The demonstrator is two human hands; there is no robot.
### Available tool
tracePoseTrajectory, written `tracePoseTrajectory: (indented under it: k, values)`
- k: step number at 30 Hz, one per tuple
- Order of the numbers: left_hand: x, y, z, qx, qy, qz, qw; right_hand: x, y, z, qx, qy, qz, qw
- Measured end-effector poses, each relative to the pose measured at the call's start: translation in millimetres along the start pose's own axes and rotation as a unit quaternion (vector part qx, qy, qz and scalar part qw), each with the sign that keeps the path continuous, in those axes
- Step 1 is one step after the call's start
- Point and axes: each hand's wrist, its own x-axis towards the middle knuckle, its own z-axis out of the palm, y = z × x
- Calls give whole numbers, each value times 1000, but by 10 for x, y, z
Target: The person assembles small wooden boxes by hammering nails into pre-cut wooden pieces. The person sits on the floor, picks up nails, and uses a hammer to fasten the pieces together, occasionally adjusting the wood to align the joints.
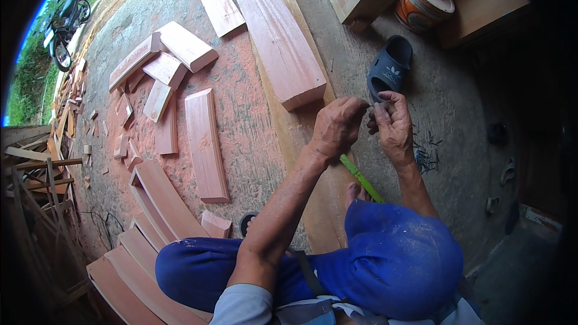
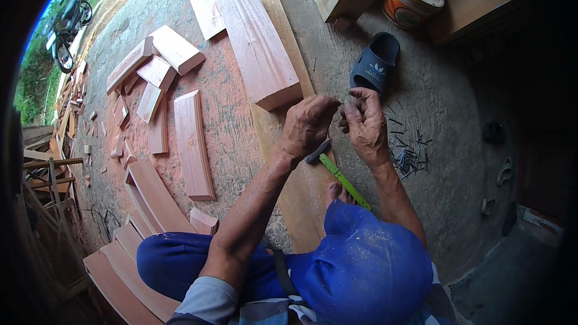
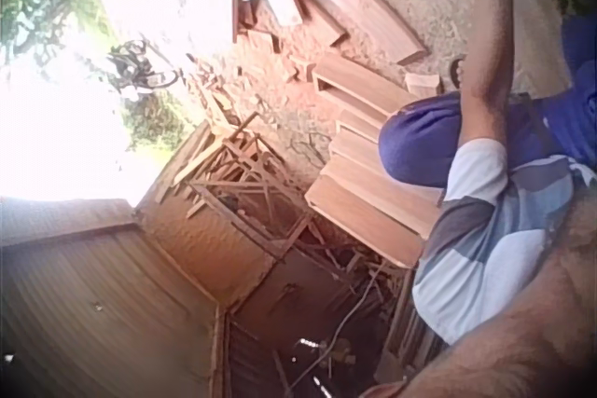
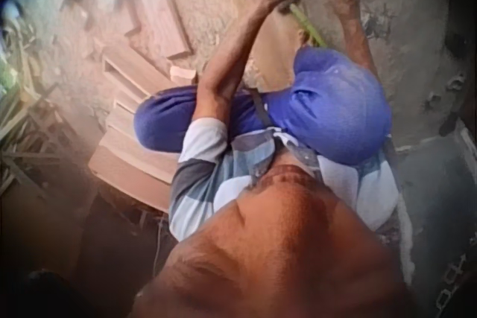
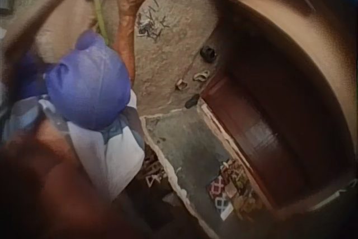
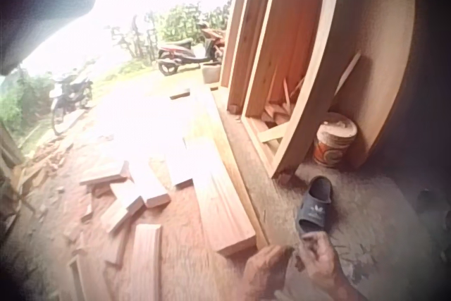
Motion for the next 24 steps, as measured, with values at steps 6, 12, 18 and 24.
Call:
tracePoseTrajectory:
  k: [6,12,18,24]
  values:
    - [172,-265,-612,-360,169,-244,885,-405,381,-39,-344,-216,6,914]
    - [-45,-675,-826,-284,286,-156,902,-835,644,-18,-420,-233,47,876]
    - [-218,-745,-834,-115,230,-205,945,-837,856,-98,-346,-267,191,879]
    - [-286,-820,-838,-101,216,-200,950,-947,641,-43,23,-214,455,864]
